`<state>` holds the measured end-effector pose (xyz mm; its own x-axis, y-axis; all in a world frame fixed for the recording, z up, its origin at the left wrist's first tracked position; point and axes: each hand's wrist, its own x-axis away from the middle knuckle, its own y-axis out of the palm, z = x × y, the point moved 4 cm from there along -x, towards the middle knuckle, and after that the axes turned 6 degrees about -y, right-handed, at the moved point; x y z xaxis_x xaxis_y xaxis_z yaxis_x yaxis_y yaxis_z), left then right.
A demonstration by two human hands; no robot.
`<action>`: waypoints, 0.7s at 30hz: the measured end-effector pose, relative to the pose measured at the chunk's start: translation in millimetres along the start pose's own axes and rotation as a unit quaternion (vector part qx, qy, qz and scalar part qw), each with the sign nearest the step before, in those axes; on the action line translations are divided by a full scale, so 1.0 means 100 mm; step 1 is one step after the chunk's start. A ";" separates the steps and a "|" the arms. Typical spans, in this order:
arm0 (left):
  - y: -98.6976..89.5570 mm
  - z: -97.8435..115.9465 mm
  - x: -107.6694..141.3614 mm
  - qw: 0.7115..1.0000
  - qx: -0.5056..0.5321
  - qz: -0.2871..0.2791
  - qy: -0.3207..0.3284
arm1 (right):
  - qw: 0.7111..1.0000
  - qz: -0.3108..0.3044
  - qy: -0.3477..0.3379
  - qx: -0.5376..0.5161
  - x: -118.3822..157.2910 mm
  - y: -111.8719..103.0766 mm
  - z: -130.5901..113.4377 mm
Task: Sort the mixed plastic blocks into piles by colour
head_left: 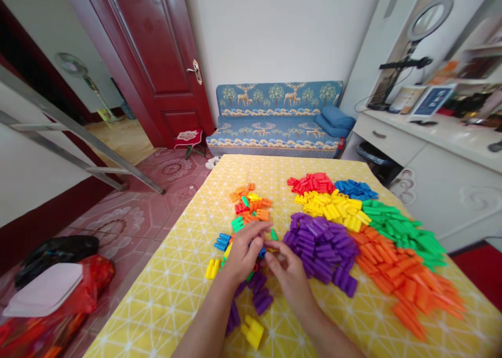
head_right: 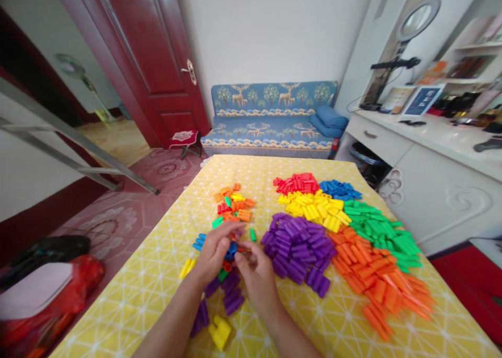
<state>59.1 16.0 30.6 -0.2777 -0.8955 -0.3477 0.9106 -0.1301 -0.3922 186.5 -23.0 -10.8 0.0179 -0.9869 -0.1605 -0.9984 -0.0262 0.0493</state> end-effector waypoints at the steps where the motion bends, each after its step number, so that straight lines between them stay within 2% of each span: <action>1: 0.06 0.06 0.01 0.999 -0.019 -0.026 0.016 | 0.999 0.010 0.020 -0.033 0.03 0.04 0.07; 5: 0.22 0.21 0.04 0.991 -0.074 -0.096 0.060 | 0.988 0.065 0.030 -0.139 0.01 0.00 0.23; 9: 0.23 0.25 0.05 0.986 -0.090 -0.110 0.085 | 0.981 0.100 0.020 -0.165 0.00 -0.10 0.24; 13: 0.09 0.10 0.02 0.986 -0.146 -0.039 0.072 | 0.993 0.095 0.000 -0.068 0.04 -0.21 0.16; 17: -0.06 -0.21 -0.01 0.974 -0.224 0.032 0.028 | 0.995 0.026 -0.031 0.089 0.07 -0.32 0.13; 21: -0.08 -0.45 -0.02 0.971 -0.233 0.050 -0.002 | 0.950 -0.053 -0.074 0.299 0.13 -0.32 0.07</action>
<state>38.5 38.0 -3.5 -0.1935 -0.8958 -0.4000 0.6958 0.1621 -0.6997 218.1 -33.8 -21.4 0.1573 -0.9495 -0.2716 -0.8441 0.0135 -0.5360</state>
